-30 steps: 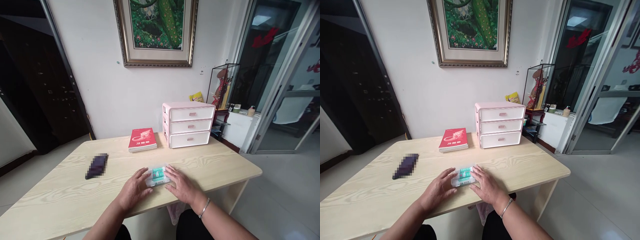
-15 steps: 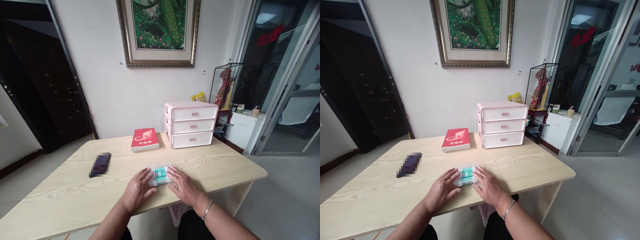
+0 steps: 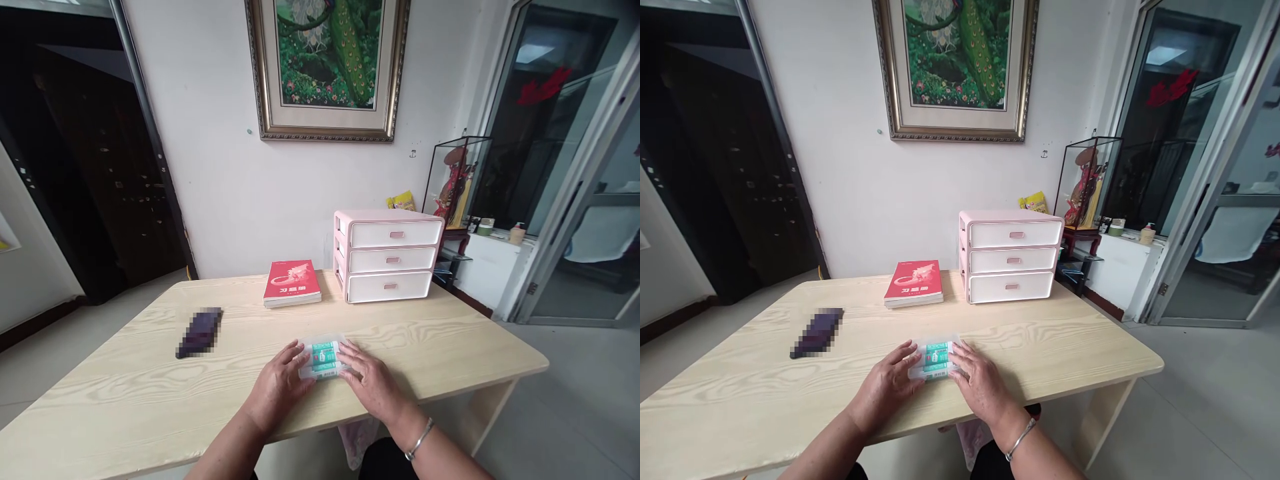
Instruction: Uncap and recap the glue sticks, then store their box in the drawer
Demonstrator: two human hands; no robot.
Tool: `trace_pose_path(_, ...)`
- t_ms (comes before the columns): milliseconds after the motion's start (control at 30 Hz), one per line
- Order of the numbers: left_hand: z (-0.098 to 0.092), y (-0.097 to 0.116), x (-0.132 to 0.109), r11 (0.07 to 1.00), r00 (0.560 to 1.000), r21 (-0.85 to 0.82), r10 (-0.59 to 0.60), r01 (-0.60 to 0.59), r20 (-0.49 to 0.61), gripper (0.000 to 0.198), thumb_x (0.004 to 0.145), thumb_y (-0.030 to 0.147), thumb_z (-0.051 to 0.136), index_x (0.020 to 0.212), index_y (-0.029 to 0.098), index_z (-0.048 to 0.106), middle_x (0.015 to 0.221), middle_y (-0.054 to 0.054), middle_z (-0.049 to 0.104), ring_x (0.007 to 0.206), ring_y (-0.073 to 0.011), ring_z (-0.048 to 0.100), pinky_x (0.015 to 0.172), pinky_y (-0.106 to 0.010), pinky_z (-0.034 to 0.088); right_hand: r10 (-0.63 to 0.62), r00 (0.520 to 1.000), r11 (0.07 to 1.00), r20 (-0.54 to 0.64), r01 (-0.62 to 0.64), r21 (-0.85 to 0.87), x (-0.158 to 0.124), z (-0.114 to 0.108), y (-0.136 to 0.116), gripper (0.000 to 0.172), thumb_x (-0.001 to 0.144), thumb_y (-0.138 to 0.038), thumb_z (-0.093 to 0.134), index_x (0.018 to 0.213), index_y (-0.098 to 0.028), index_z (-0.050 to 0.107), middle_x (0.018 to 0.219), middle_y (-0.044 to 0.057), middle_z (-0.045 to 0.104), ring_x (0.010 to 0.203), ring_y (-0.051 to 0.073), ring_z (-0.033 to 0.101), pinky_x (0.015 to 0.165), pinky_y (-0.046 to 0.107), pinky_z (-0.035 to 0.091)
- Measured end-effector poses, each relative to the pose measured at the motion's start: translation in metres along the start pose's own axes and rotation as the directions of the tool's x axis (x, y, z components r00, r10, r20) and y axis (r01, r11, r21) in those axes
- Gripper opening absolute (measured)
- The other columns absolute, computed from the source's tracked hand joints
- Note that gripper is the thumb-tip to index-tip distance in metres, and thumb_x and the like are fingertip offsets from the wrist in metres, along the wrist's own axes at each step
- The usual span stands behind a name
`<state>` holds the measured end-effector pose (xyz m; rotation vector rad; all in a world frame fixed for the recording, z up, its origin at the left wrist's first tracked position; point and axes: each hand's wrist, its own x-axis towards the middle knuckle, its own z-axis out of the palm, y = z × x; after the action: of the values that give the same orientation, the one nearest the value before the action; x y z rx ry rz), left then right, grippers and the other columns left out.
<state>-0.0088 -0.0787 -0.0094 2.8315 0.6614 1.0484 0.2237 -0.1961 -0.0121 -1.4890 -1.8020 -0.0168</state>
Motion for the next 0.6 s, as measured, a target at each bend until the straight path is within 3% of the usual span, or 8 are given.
trace_pose_path(200,0.002,0.000,-0.001,1.000,1.000,-0.024,0.007,-0.006,0.008,0.039,0.088,0.032,0.064,0.126,0.024,0.064,0.132,-0.008,0.063,0.129,-0.0264,0.053,0.100,-0.037,0.054,-0.088,0.996,0.995,-0.034,0.086,-0.058,0.003,0.002,-0.004,0.040,0.089,-0.009,0.057,0.126,-0.021,0.065,0.134,0.008,0.060,0.128,0.023,0.054,0.110,0.041,0.044)
trace_pose_path(367,0.001,0.003,0.003,1.000,1.000,-0.013,0.005,-0.005,-0.028,0.036,0.083,0.029,0.067,0.118,0.022,0.066,0.125,-0.010,0.066,0.124,-0.0283,0.058,0.097,-0.041,0.056,-0.065,0.998,0.996,-0.026,0.063,-0.055,0.005,0.000,-0.010,0.040,0.089,-0.009,0.056,0.126,-0.020,0.065,0.134,0.009,0.061,0.127,0.023,0.054,0.111,0.040,0.042)
trace_pose_path(500,-0.004,0.010,0.010,1.000,0.999,-0.001,0.029,-0.029,-0.024,0.031,0.077,0.026,0.068,0.108,0.021,0.065,0.117,-0.012,0.066,0.120,-0.0297,0.058,0.100,-0.046,0.052,-0.030,0.998,0.998,-0.050,0.032,0.050,0.003,-0.003,-0.011,0.038,0.089,-0.015,0.057,0.125,-0.024,0.066,0.134,0.006,0.061,0.126,0.022,0.054,0.112,0.041,0.041)
trace_pose_path(600,-0.007,0.013,0.019,1.000,1.000,-0.016,-0.010,0.010,0.006,0.029,0.072,0.023,0.067,0.101,0.020,0.063,0.126,-0.015,0.061,0.124,-0.0312,0.055,0.101,-0.047,0.050,0.103,0.987,0.975,-0.124,-0.076,0.210,0.002,-0.002,0.000,0.030,0.089,-0.023,0.059,0.116,-0.023,0.070,0.125,0.009,0.066,0.120,0.024,0.059,0.107,0.042,0.044)
